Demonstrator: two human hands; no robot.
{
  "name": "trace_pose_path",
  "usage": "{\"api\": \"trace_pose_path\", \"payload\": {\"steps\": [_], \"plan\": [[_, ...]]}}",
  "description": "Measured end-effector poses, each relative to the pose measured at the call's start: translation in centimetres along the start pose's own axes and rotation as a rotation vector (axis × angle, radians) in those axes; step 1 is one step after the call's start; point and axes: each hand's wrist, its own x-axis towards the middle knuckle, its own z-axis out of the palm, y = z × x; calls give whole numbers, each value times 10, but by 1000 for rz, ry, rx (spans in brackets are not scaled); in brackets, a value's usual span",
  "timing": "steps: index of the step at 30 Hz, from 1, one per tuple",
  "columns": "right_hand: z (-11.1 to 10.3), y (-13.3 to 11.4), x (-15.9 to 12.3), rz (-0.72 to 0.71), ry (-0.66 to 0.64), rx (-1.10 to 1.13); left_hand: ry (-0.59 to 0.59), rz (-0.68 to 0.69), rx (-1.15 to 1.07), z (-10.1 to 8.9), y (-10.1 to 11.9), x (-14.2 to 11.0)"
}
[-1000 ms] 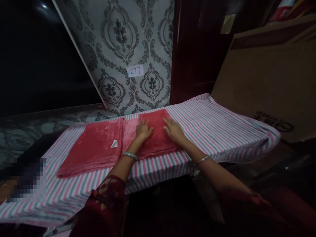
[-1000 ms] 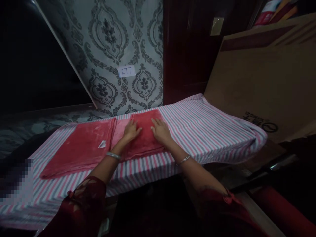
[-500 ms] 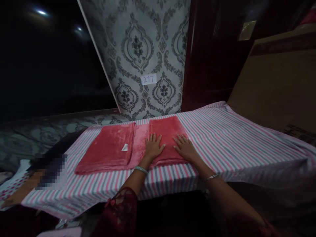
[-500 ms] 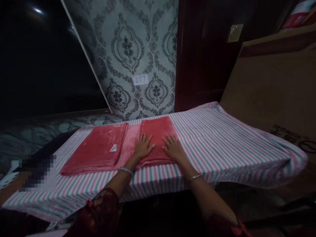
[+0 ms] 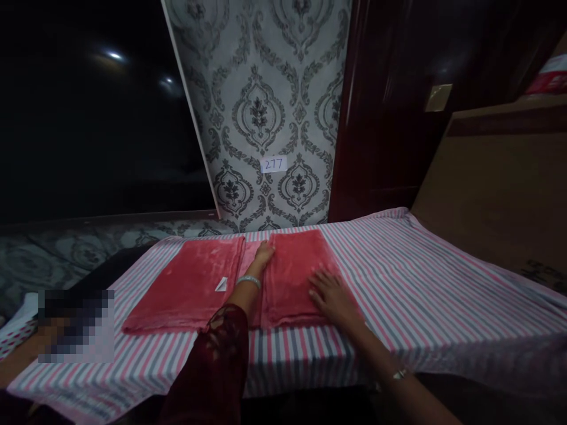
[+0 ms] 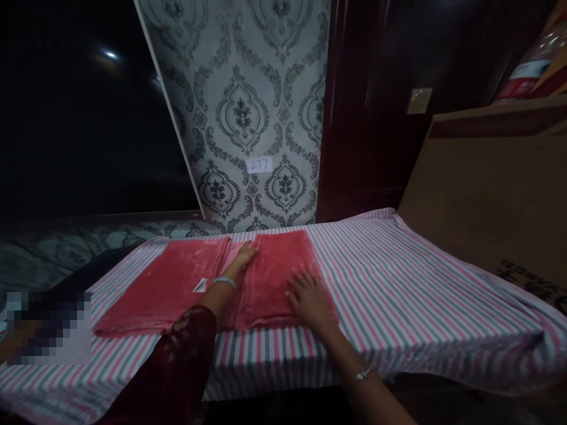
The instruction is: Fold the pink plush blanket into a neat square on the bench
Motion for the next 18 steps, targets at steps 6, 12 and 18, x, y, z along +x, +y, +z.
{"api": "trace_pose_path", "payload": {"steps": [6, 12, 18], "plan": [[10, -43, -23, -213, -111, 137, -122, -33, -190, 10, 6, 28], [17, -40, -19, -162, -89, 186, -129, -41, -185, 13, -2, 36], [18, -45, -10, -246, 61, 266, 6, -5, -92, 7, -4, 43]]}}
